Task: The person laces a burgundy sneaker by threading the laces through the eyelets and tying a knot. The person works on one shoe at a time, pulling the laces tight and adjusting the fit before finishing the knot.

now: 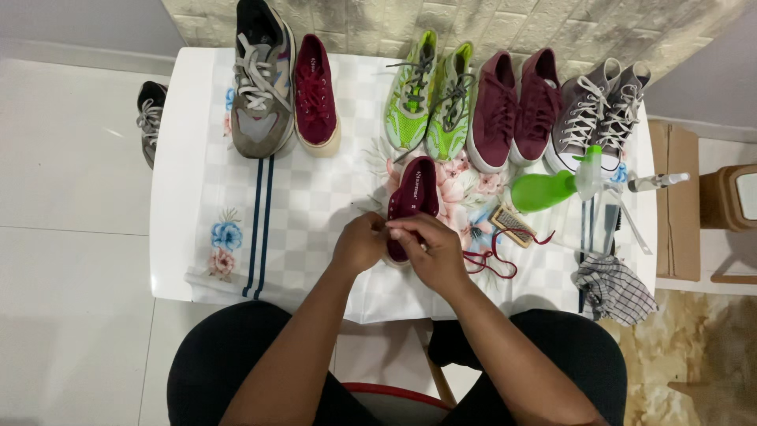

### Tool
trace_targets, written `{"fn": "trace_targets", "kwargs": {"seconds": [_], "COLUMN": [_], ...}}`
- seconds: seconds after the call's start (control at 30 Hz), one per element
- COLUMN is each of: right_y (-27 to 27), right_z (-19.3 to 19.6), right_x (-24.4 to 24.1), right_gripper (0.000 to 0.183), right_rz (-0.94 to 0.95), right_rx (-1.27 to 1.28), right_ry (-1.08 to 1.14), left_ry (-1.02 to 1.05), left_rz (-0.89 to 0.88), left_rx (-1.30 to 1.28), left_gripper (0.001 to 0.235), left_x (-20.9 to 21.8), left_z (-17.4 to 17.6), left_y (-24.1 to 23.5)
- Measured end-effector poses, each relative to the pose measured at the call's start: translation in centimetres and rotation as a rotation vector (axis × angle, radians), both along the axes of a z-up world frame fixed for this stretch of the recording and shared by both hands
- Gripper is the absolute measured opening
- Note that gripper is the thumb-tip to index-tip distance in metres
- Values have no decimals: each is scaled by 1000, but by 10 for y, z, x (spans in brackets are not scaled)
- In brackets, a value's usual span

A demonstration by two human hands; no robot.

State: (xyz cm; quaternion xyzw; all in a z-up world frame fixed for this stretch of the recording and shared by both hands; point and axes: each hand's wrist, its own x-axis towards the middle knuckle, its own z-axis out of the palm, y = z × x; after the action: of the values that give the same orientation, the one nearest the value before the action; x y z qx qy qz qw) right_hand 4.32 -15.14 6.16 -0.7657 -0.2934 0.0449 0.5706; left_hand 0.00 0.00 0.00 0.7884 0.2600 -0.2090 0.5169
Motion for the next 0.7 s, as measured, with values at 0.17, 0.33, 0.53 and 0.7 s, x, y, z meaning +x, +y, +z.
{"fn": "trace_targets", "kwargs": {"seconds": [0.17,0.33,0.53,0.7], "right_y": [-17,-19,-23,-22], "right_z": [-52,-85,-104,-89], "right_x": [12,5,5,6], "right_gripper": [19,13,10,8], "right_rz": [-27,-83,-27,8], "right_rx": [-406,-629,-514,-506], "right_ry": [54,-112,-386,-351], "left_ry": [10,-18,19,53], "left_rz": [-57,-8,25,40], "left_rx": [24,1,3,22], "left_gripper": [26,24,28,27], "left_x": [-1,1,-1,0], "left_z": [9,-24,-17,-13], "left_y": [1,1,0,1]}}
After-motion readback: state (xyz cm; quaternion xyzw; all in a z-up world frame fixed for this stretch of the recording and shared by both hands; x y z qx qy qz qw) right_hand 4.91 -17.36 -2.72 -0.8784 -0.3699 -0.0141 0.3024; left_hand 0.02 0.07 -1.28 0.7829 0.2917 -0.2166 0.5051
